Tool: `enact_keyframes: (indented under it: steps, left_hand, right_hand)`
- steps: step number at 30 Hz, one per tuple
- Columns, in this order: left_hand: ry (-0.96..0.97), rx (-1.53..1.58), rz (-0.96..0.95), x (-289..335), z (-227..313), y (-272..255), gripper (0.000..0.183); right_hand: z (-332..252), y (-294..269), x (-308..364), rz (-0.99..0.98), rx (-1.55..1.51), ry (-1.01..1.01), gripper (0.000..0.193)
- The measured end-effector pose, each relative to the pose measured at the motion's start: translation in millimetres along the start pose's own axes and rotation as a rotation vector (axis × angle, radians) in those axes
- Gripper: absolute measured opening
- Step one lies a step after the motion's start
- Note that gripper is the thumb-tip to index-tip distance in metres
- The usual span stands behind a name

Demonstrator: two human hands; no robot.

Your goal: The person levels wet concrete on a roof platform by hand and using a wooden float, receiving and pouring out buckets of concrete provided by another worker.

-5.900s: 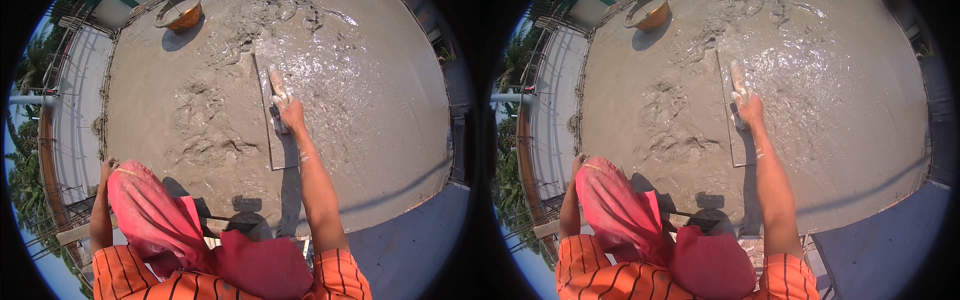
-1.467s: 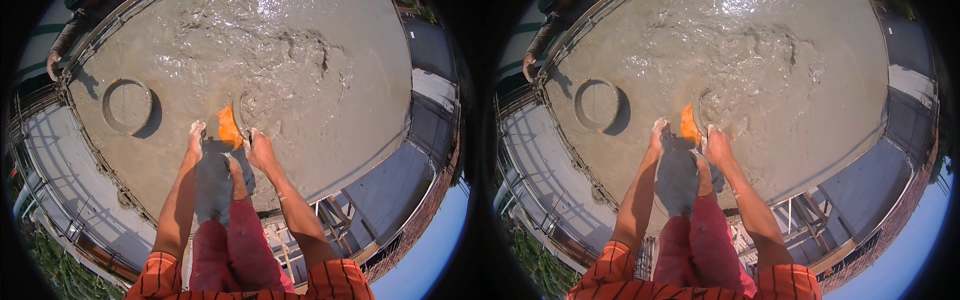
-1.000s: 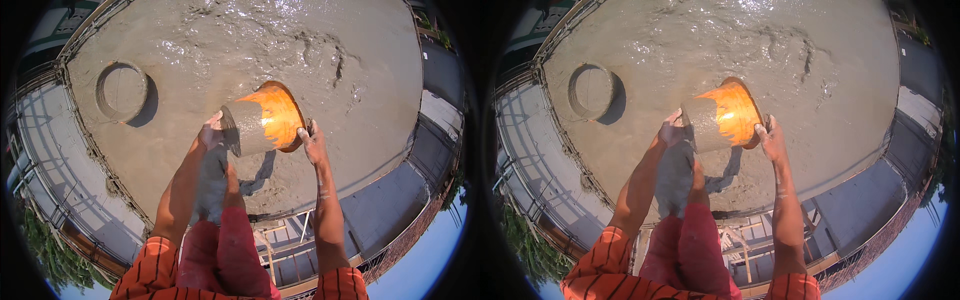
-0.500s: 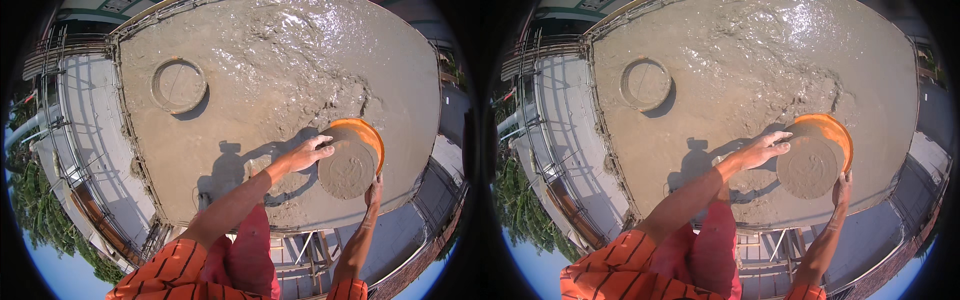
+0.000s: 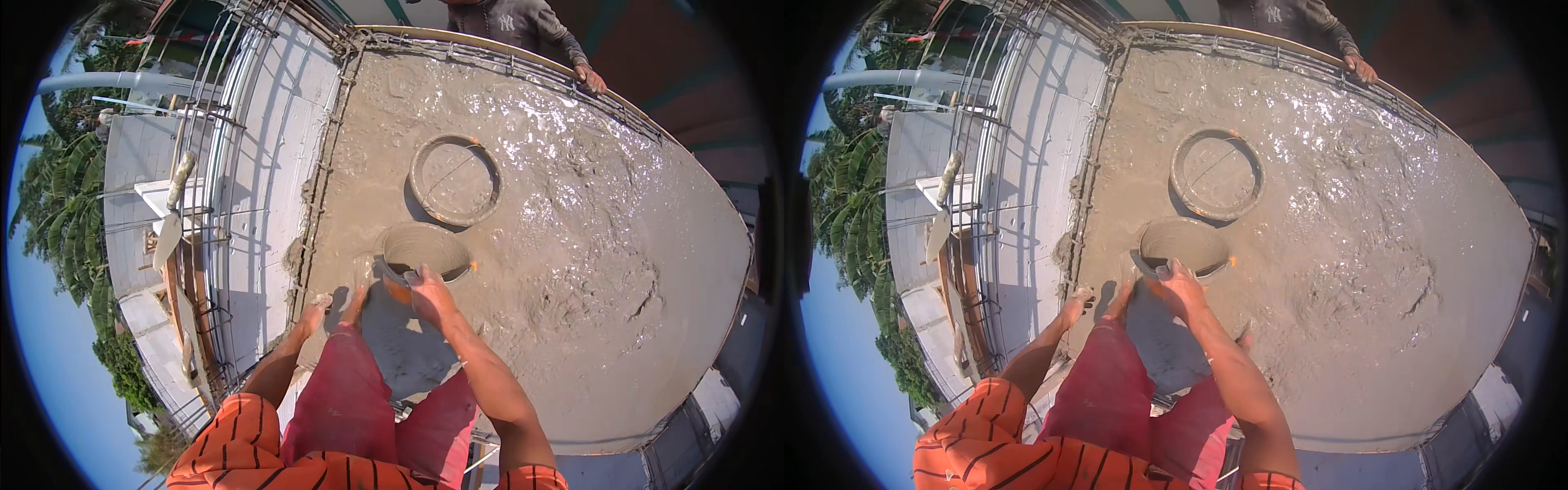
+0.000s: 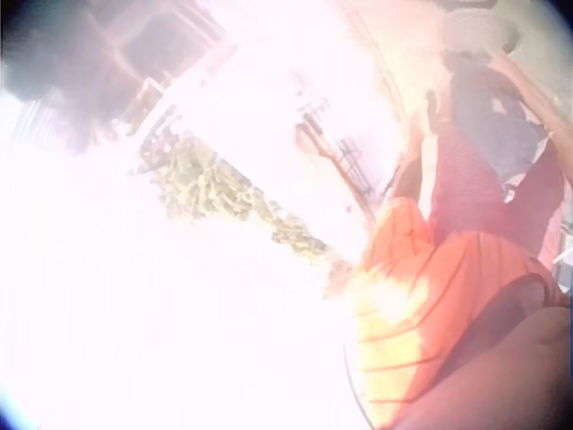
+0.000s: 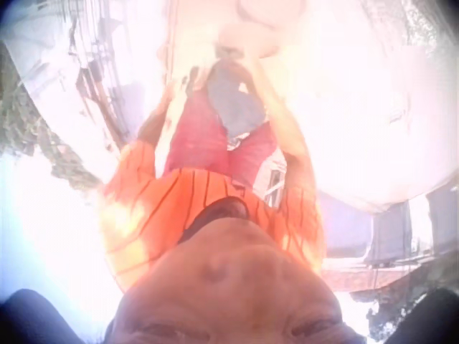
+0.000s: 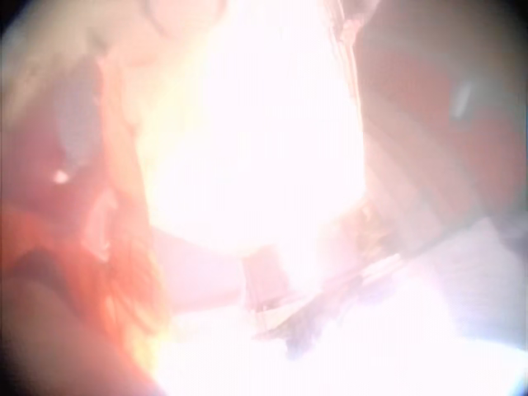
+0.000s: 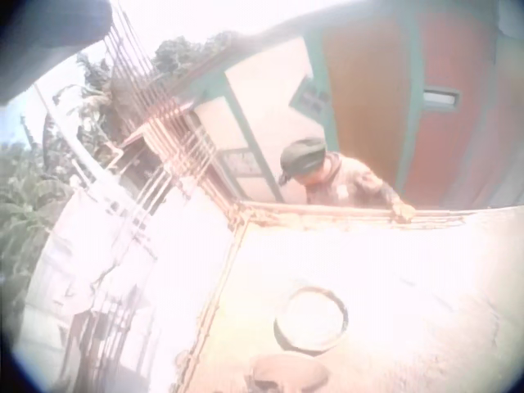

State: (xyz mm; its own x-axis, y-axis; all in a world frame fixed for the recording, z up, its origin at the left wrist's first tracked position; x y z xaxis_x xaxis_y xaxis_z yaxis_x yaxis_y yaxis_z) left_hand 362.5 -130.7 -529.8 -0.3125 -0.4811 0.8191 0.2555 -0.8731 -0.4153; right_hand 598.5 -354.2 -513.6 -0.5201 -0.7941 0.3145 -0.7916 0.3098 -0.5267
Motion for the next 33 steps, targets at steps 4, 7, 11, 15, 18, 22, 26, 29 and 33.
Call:
enact_keyframes:
  steps: [4,7,11,15,18,22,26,29,33]
  left_hand:
    - [0.098,0.078,-0.075,-23.0,-23.5,-46.2,0.039]
    - [0.073,0.113,-0.067,-21.4,-26.0,-64.2,0.038]
    - [0.061,0.128,-0.125,-39.1,-56.6,-80.4,0.037]
    - [-0.062,0.230,-0.130,-43.1,-89.5,-97.2,0.037]
    - [-0.140,0.268,-0.121,-44.3,-104.4,-105.5,0.038]
    - [-0.137,0.283,-0.172,-54.2,-107.4,-104.3,0.038]
    - [-0.117,0.319,-0.170,-67.5,-91.9,-119.3,0.035]
    - [-0.063,0.488,-0.189,-82.4,-85.1,-123.9,0.029]
    - [-0.144,0.494,-0.195,-105.6,-37.2,-82.8,0.019]
  right_hand:
    - [-44.6,8.3,-132.9,0.171,-0.006,-0.041,0.032]
    - [-76.4,-24.4,-234.5,0.079,0.144,0.012,0.036]
    - [-79.4,-51.2,-338.0,0.334,0.313,-0.022,0.023]
    - [-45.8,-38.0,-400.6,0.499,0.425,-0.026,0.020]
    - [-17.6,-33.6,-426.0,0.558,0.502,-0.004,0.021]
    - [5.5,-32.7,-394.6,0.542,0.494,0.083,0.035]
    - [-21.7,-56.9,-293.7,0.872,0.621,0.401,0.050]
    - [5.6,-78.9,-197.5,1.219,0.443,0.934,0.054]
    - [89.0,-59.9,-135.1,1.117,-0.524,0.777,0.037]
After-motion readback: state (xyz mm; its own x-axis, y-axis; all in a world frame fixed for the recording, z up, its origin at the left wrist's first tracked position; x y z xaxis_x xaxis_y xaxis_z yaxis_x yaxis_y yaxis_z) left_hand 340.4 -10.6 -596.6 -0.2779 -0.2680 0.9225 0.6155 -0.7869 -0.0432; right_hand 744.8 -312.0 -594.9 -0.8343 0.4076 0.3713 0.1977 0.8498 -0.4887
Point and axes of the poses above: each hand's wrist, its own x-axis away from the middle knuckle, its own y-axis out of the palm, z = x × y, the point moved 5 cm from there along -x, towards the middle knuckle, and after that the axes turned 4 degrees about y, right-handed, at the moved point
